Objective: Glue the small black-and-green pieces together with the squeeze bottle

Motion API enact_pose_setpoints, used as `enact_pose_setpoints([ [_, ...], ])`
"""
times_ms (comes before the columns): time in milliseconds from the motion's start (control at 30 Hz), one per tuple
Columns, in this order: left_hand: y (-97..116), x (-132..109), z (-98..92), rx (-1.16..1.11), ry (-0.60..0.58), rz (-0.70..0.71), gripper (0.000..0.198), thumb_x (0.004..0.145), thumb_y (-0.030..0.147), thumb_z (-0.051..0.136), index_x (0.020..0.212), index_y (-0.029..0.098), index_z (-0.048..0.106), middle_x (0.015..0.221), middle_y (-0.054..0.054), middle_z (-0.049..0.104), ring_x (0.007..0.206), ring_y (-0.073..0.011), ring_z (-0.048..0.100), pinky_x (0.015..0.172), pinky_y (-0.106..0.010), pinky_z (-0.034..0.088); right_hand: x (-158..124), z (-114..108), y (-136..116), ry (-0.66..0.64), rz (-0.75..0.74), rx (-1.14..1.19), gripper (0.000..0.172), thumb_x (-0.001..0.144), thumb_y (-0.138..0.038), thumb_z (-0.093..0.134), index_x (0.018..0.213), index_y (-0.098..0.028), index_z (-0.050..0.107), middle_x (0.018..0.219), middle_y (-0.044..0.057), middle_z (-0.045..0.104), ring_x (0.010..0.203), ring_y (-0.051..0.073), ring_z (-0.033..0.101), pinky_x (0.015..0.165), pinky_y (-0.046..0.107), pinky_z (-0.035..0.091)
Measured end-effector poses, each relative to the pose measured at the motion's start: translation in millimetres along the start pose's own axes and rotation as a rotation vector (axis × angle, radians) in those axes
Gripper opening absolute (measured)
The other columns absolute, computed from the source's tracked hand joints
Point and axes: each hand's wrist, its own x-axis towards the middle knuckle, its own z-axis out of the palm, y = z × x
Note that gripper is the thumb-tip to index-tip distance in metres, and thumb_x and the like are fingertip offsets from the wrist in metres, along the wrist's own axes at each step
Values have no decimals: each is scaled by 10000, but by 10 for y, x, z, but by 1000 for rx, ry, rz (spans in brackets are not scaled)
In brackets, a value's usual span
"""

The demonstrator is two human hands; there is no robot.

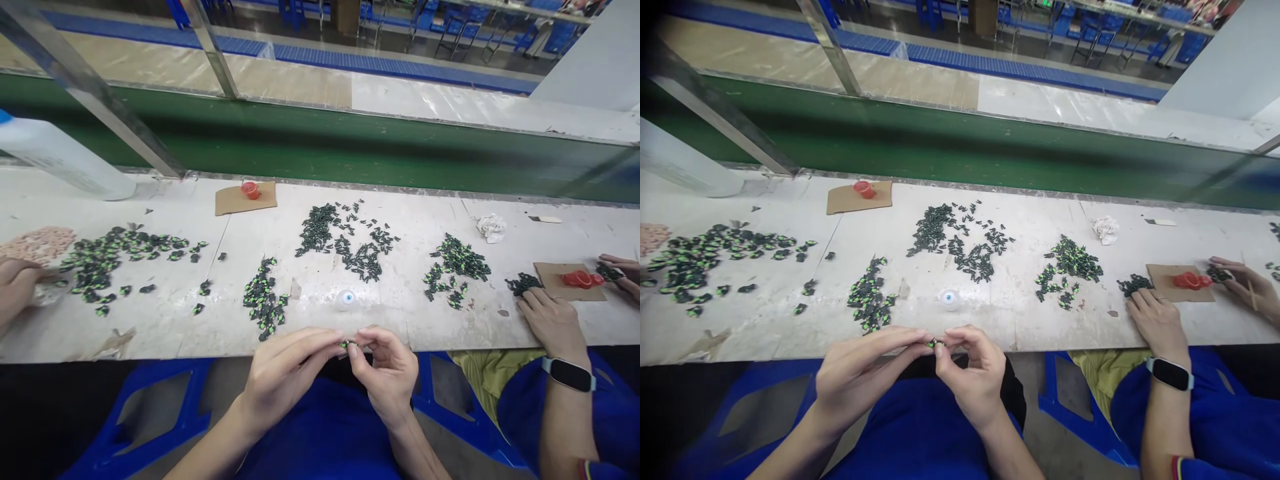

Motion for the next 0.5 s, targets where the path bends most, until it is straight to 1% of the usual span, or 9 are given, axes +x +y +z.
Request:
enact_pose_setpoints([
  [67, 10, 11, -11, -51, -28, -105, 226, 841, 183, 680, 1065, 217, 670, 940, -35, 759, 763, -152, 736, 707, -229, 628, 20, -17, 7, 11, 30, 22, 192, 689, -96, 713, 847, -204, 690, 647, 0, 724, 563, 146, 697, 578, 243, 614],
  [133, 22, 31, -30, -74, -60, -242, 265, 820, 249, 705, 1080, 215, 669, 1004, -61, 748, 824, -182, 735, 736, -270, 633, 39, -37, 9, 17, 56, 33, 183, 683, -117, 723, 841, -199, 684, 624, -4, 722, 569, 157, 711, 600, 252, 625],
  [167, 29, 42, -36, -89, -87, -300, 264, 816, 266, 706, 1073, 213, 674, 1007, -64, 746, 813, -186, 736, 726, -275, 634, 47, -45, 10, 21, 64, 40, 181, 679, -117, 726, 834, -200, 682, 619, -7, 723, 573, 159, 716, 606, 250, 627],
  [233, 41, 56, -32, -139, -147, -368, 203, 829, 260, 684, 1026, 210, 693, 942, -49, 754, 721, -162, 733, 654, -240, 628, 58, -56, 13, 21, 68, 56, 196, 668, -99, 729, 826, -206, 685, 622, -15, 729, 579, 155, 723, 608, 233, 623],
  [300, 46, 55, -5, -183, -163, -373, 125, 849, 227, 649, 952, 205, 717, 869, -37, 758, 665, -146, 724, 604, -210, 612, 62, -63, 18, 13, 64, 61, 219, 664, -77, 729, 832, -213, 695, 637, -19, 739, 583, 148, 725, 607, 216, 619],
  [333, 45, 49, 14, -189, -146, -366, 108, 855, 210, 638, 917, 203, 726, 840, -35, 758, 668, -148, 723, 600, -207, 608, 63, -67, 21, 4, 61, 55, 227, 667, -73, 730, 841, -215, 702, 651, -17, 746, 591, 148, 727, 611, 214, 619],
  [433, 33, 26, 67, -177, -78, -357, 113, 854, 167, 629, 867, 200, 736, 790, -30, 755, 682, -152, 718, 610, -210, 602, 66, -84, 25, -35, 60, 31, 255, 691, -79, 729, 905, -218, 716, 709, -2, 765, 631, 154, 736, 640, 227, 626],
  [500, 22, 18, 86, -171, -68, -338, 122, 853, 145, 628, 866, 201, 735, 782, -25, 753, 667, -144, 712, 612, -207, 596, 73, -100, 24, -66, 59, 38, 292, 701, -77, 726, 955, -221, 715, 736, 1, 769, 645, 152, 737, 646, 230, 627],
])
